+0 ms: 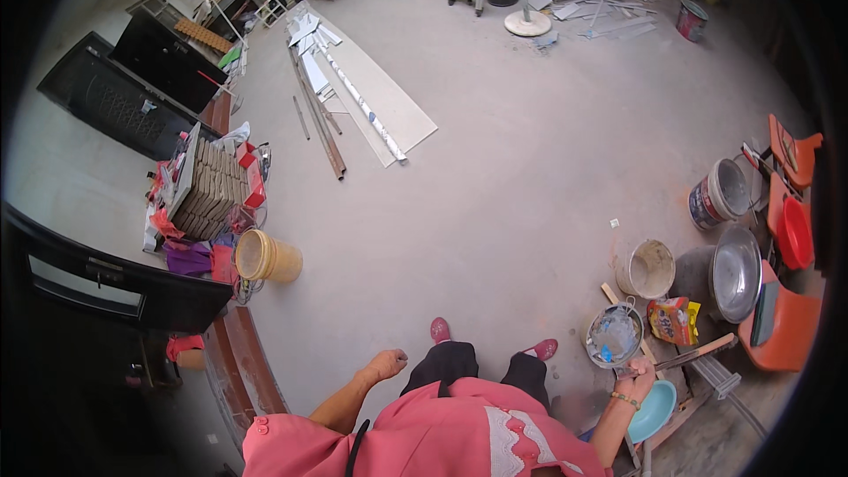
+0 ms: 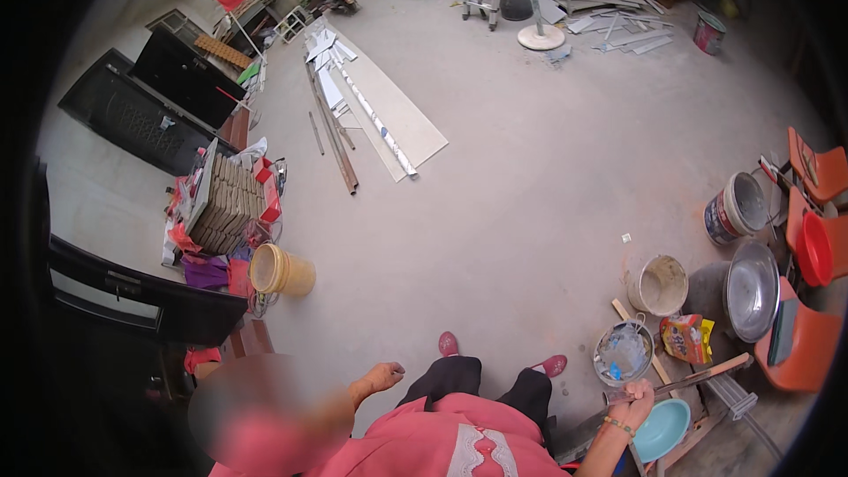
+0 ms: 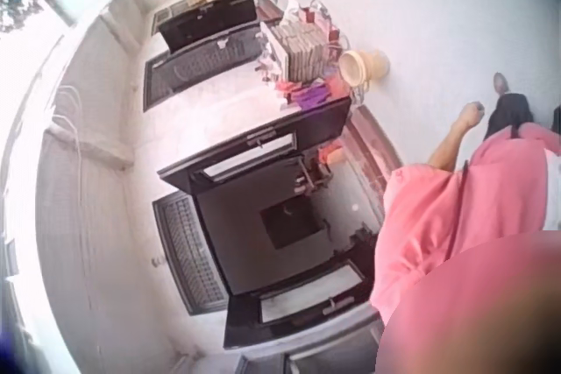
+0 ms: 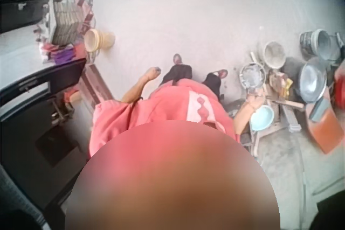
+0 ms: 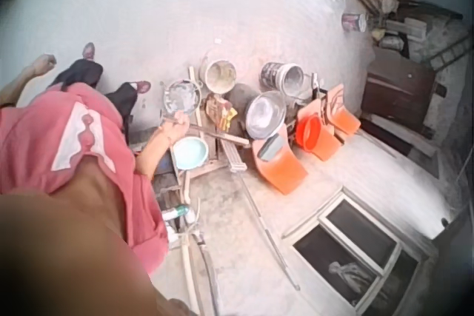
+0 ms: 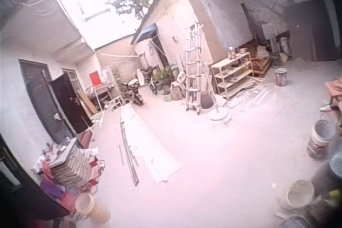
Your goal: The person ties a cardboard box with string while sitting on a stool, then stands up and moves the box aside. They pick up a broom and dustpan and sweep the floor, collecting debris into the dustpan. The person continues sweeping the floor and stairs, gathering dust and small debris.
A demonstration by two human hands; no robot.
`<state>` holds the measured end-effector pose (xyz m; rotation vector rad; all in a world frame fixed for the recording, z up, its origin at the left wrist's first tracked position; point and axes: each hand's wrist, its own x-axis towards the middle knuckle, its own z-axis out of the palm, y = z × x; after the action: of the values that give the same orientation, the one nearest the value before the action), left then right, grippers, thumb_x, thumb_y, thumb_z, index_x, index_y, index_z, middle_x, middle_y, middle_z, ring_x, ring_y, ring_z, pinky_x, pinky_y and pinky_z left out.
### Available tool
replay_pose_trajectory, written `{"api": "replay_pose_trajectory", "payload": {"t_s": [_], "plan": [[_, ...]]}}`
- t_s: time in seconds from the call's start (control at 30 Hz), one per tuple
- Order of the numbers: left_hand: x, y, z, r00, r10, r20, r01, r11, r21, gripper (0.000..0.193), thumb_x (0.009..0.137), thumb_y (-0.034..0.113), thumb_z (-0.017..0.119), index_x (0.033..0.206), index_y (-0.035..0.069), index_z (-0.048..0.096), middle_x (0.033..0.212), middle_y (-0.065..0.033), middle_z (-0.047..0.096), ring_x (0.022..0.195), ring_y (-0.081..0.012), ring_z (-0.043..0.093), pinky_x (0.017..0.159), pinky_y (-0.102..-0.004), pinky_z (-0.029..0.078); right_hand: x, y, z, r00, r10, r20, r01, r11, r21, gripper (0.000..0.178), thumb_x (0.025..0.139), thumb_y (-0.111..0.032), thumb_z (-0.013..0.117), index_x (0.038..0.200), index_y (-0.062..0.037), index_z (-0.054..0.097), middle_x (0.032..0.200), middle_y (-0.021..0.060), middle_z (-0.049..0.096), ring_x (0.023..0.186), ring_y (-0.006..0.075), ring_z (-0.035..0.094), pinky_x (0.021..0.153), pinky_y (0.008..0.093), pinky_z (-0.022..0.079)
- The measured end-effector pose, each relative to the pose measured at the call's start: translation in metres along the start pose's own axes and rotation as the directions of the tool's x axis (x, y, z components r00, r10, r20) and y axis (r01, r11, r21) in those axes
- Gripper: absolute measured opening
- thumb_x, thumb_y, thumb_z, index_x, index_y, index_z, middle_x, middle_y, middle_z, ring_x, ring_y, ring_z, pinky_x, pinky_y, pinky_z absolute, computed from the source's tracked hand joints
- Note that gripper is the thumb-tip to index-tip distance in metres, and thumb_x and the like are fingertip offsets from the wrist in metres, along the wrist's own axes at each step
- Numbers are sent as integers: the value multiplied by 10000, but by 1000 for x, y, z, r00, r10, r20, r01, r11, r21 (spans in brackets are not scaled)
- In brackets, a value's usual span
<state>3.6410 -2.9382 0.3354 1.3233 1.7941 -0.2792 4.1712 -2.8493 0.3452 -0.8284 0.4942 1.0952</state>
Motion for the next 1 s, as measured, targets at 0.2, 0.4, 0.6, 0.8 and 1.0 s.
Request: {"api": "replay_pose_trajectory", "payload": {"t_s": [0.2, 0.4, 0.6, 0.8, 1.0], "plan": [[-45, -151, -5, 977, -202, -66, 188, 967, -173, 280, 741, 242, 501, 927, 55, 594, 906, -164, 599, 898, -313, 549, 791, -369, 433, -36, 98, 29, 996, 90, -26, -94, 950, -297, 193, 806, -61, 389, 625, -107, 341, 488, -27, 294, 388, 80, 270, 364, 210, 272], [-100, -282, -12, 825, -559, -86, 475, 768, -430, 304, 701, 264, 507, 814, 3, 614, 846, -194, 602, 820, -322, 564, 739, -378, 440, -57, 208, 25, 988, 125, -93, -154, 694, -703, 173, 811, -108, 377, 638, -108, 381, 530, -23, 375, 372, 91, 300, 334, 215, 281], [-101, -313, -56, 820, -567, 76, 485, 619, -618, 350, 661, 333, 572, 730, -6, 628, 718, -142, 614, 711, -235, 587, 670, -333, 451, -67, 291, 29, 786, 517, -338, -558, 358, -749, 161, 805, -136, 383, 672, -56, 429, 483, -5, 370, 346, 89, 325, 317, 235, 320], [-34, -341, -160, 871, -452, -192, 204, 689, -695, 313, 693, 279, 560, 746, -26, 604, 705, -143, 601, 690, -238, 574, 660, -313, 448, -78, 419, 66, 768, 494, -408, -572, 241, -784, 147, 793, -107, 360, 669, -42, 407, 491, -4, 376, 330, 74, 326, 301, 219, 305], [7, -411, -285, 848, -455, -270, 198, 746, -636, 266, 716, 227, 517, 762, -25, 590, 750, -189, 590, 712, -297, 568, 661, -349, 443, -76, 569, 134, 836, 409, -365, -481, 229, -846, 74, 774, -79, 342, 717, -42, 372, 544, 26, 399, 346, 78, 322, 314, 216, 300]]}}
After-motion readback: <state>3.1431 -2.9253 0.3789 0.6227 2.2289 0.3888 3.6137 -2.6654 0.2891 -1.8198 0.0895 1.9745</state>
